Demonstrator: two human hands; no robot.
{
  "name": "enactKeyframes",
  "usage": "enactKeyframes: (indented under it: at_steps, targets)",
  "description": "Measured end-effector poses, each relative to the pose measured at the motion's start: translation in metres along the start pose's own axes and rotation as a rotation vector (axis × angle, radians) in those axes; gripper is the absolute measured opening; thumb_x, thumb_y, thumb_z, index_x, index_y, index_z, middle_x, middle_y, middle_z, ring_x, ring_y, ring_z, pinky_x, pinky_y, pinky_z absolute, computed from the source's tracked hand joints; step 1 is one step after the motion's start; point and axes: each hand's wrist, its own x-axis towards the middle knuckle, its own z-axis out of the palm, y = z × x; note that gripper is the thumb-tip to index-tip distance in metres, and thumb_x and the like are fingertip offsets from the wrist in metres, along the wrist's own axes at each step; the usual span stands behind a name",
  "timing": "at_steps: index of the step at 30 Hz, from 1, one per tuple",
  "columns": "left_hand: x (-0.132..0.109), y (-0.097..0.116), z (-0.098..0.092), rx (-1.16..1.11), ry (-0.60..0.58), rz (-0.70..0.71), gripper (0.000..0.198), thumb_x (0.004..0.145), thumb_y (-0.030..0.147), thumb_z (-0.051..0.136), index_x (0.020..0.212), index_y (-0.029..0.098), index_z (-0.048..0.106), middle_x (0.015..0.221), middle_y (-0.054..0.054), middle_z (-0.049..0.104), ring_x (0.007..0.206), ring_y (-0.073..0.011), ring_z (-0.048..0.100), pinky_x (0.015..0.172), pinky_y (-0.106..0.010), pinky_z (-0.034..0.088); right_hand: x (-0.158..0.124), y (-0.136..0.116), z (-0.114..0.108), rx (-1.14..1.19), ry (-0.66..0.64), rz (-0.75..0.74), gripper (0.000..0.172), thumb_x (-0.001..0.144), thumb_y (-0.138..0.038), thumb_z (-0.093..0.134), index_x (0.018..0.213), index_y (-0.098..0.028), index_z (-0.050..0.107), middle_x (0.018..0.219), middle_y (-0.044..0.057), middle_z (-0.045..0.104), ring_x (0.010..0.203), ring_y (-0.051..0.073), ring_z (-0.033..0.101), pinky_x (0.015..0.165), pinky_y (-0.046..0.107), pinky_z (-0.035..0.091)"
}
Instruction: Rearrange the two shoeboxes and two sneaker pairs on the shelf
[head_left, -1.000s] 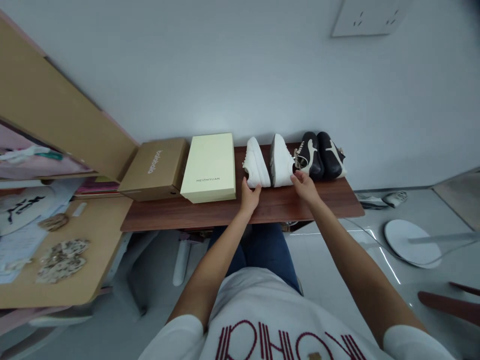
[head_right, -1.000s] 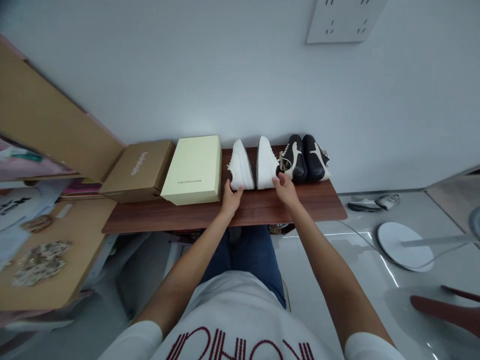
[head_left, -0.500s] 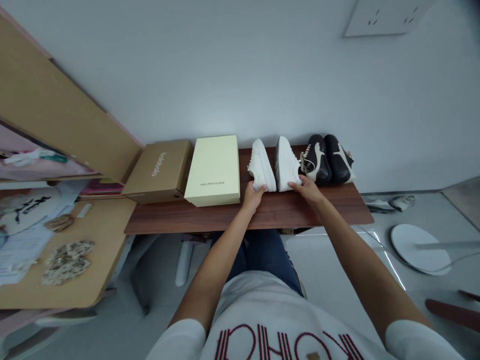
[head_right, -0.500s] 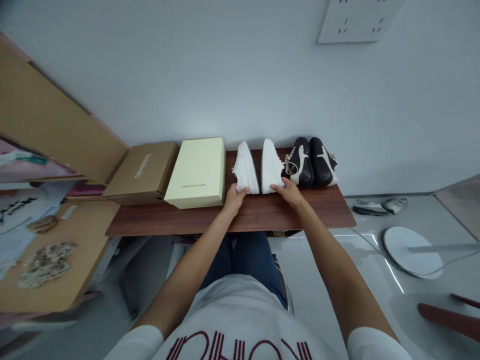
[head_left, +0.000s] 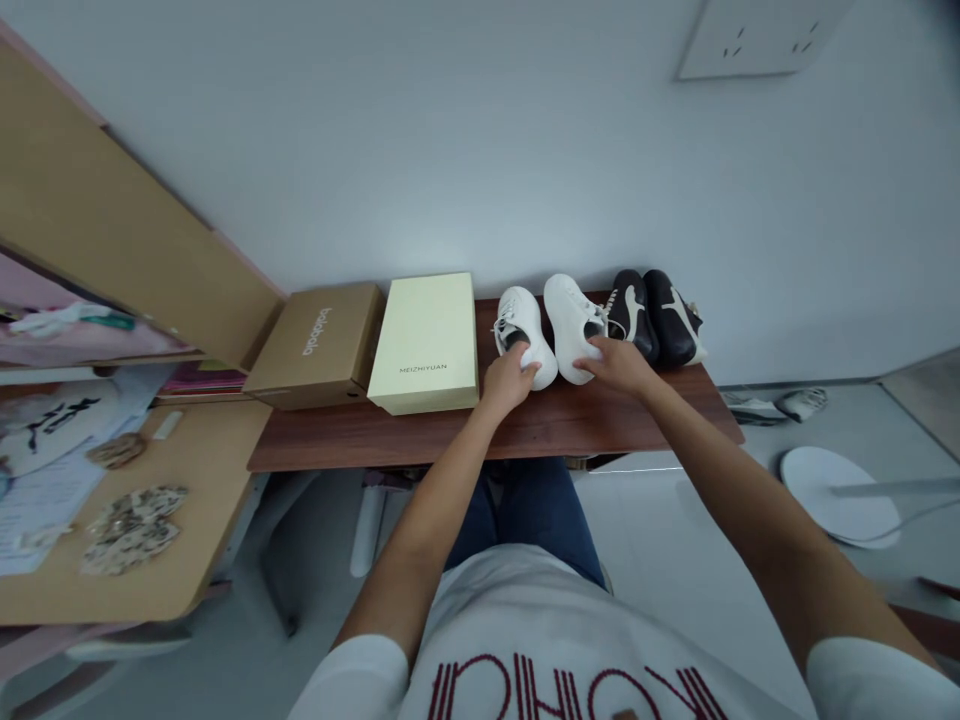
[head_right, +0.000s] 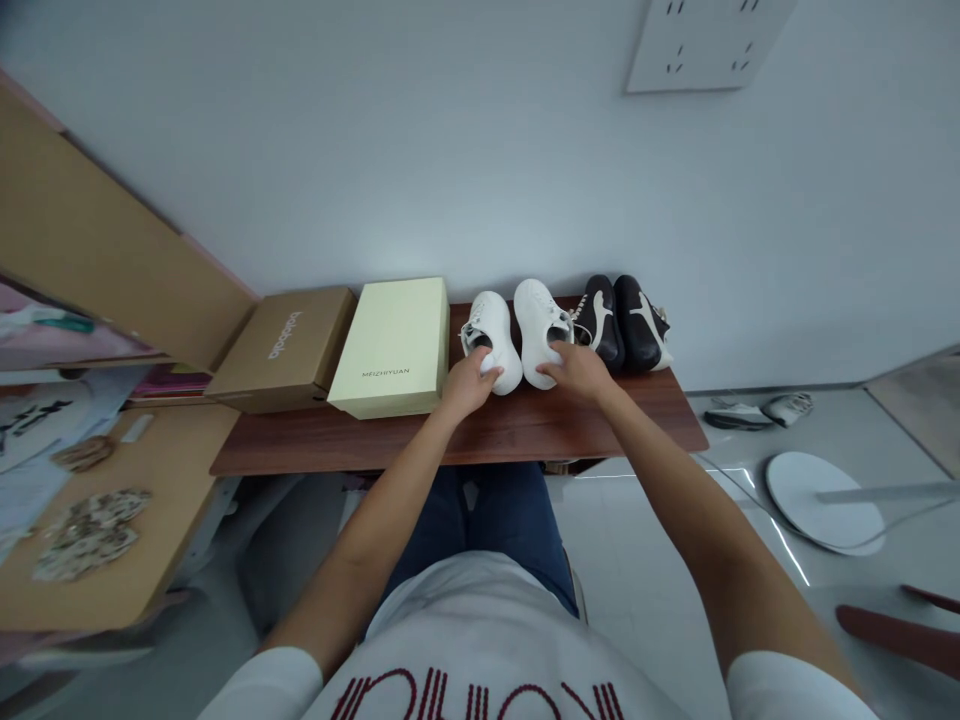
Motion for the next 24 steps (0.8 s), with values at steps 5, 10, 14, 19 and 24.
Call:
enactKeyframes:
  at_steps: [5,10,14,19,24]
  targets:
    - [0.001,0.006,0.004,0.101,-0.047,0.021,0.025,0.068,0.014,0.085,0.084,0.023,0.067,0.082,-0.007,0.068,0.111,-0.0339,0.064,0.110,-0.042,0.036,-0.005,-0.034,-0.010,-0.335,-0.101,0.007,0.040,0.090,-0.051,0.063,0.116,-0.021,0.066,0.103,0.015,0.075,0.101,0.034,0.070,0.084,0.040,0.050]
    - [0.012,-0.001,0.004,0.432,-0.056,0.207,0.016,0.078,0.017,0.077,0.077,0.022,0.061,0.077,-0.007,0.066,0.096,-0.0309,0.070,0.102,-0.042,0.045,0.002,-0.048,-0.007,-0.377,-0.149,-0.008,0.036,0.093,-0.046,0.062,0.116,-0.020,0.066,0.107,0.018,0.074,0.104,0.035,0.070,0.085,0.041,0.050]
    - [0.018,-0.003,0.001,0.425,-0.064,0.184,0.017,0.078,0.011,0.074,0.073,0.020,0.060,0.077,-0.010,0.065,0.102,-0.0369,0.070,0.105,-0.050,0.042,0.007,-0.049,-0.001,-0.368,-0.154,-0.013,0.034,0.092,-0.043,0.064,0.116,-0.019,0.066,0.107,0.019,0.074,0.105,0.035,0.070,0.087,0.042,0.051]
    - [0.022,-0.003,0.002,0.271,-0.002,0.115,0.025,0.079,0.019,0.077,0.065,0.021,0.056,0.077,-0.011,0.067,0.112,-0.0379,0.067,0.110,-0.049,0.039,0.012,-0.054,0.004,-0.372,-0.158,-0.029,0.032,0.092,-0.043,0.064,0.115,-0.020,0.067,0.109,0.018,0.074,0.107,0.033,0.070,0.089,0.041,0.051]
    - [0.022,0.003,0.004,0.024,0.033,-0.043,0.034,0.068,0.002,0.077,0.052,0.021,0.054,0.059,-0.005,0.056,0.116,-0.0405,0.063,0.116,-0.054,0.028,0.016,-0.061,0.007,-0.395,-0.204,-0.042,0.032,0.093,-0.042,0.063,0.116,-0.020,0.067,0.111,0.017,0.074,0.107,0.032,0.070,0.088,0.040,0.050]
